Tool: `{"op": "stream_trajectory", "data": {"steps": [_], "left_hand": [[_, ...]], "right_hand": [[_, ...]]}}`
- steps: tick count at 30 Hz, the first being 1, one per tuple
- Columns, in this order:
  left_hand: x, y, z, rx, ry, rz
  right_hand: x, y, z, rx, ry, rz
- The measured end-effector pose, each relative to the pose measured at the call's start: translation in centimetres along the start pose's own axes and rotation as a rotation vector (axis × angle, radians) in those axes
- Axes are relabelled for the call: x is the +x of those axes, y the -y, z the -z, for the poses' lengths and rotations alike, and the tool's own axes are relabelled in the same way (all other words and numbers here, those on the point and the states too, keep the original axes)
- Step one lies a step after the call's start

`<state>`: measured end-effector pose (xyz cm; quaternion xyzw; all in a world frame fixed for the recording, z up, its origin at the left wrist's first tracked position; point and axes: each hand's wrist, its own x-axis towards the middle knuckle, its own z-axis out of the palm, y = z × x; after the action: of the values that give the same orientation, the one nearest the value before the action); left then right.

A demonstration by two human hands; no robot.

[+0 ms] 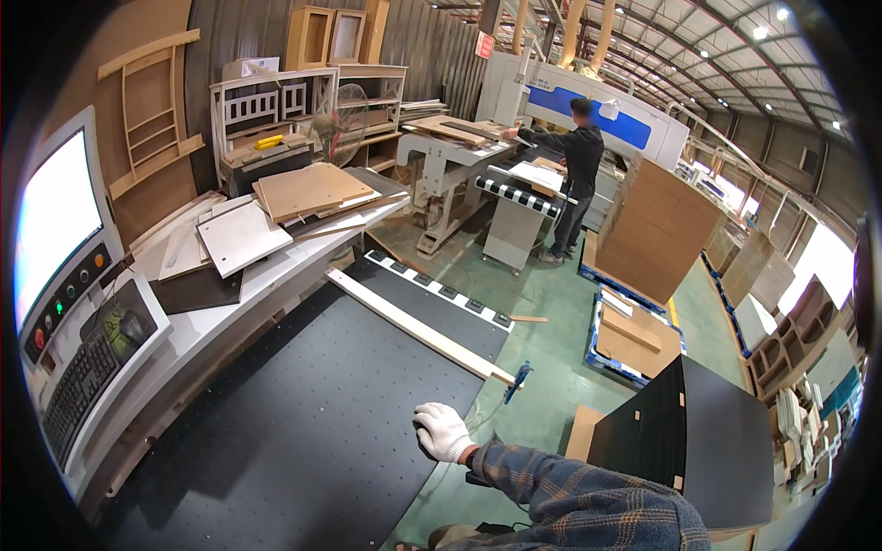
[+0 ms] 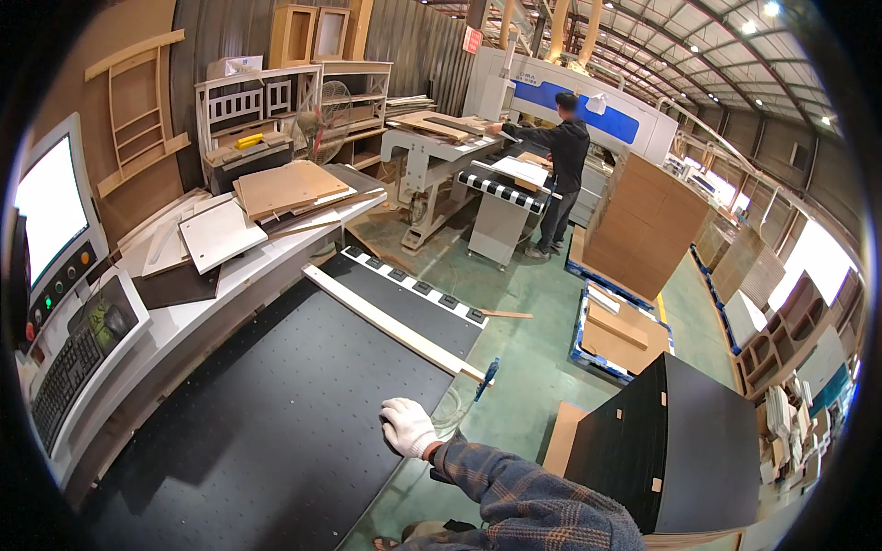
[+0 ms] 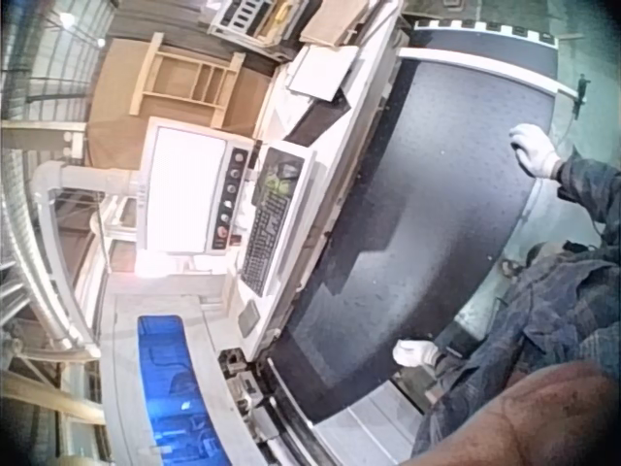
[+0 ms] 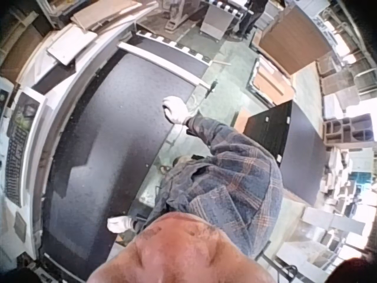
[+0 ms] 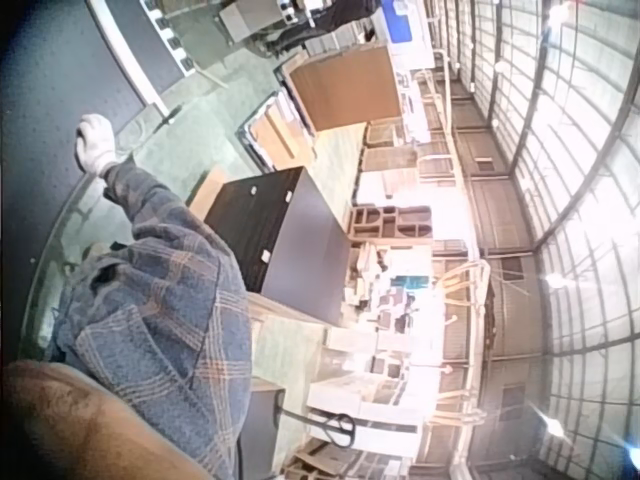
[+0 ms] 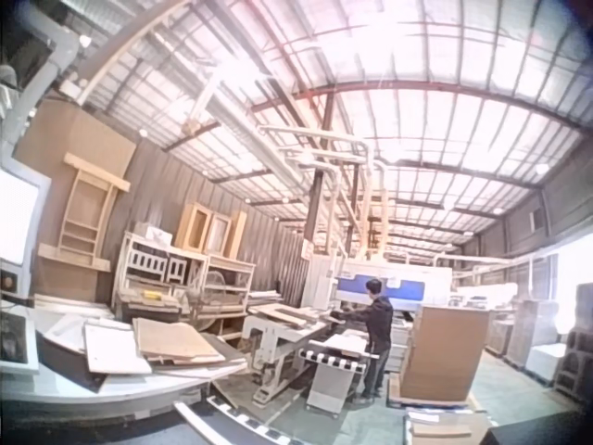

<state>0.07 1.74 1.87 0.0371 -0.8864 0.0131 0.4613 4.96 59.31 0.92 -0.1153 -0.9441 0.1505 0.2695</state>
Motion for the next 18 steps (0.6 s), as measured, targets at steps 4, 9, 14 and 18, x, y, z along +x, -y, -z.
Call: {"op": "stream_trajectory", "data": {"steps": [4, 9, 14, 18], "left_hand": [[-0.4, 0.2, -0.3, -0.014, 0.012, -0.010], [-1.1, 1.3, -0.6, 0.059, -0.115, -0.284], [-1.3, -3.4, 0.8, -0.039, -0.050, -0.222], [-2.7, -7.1, 1.5, -0.106, -0.010, -0.158]], "right_hand": [[-0.2, -0.1, 0.0, -0.006, -0.022, -0.003], [0.3, 0.7, 0.6, 0.031, -0.050, 0.009], [0.2, -0.1, 0.9, 0.071, -0.073, 0.022], [0.2, -0.8, 1.4, 0.119, -0.115, 0.030]]}}
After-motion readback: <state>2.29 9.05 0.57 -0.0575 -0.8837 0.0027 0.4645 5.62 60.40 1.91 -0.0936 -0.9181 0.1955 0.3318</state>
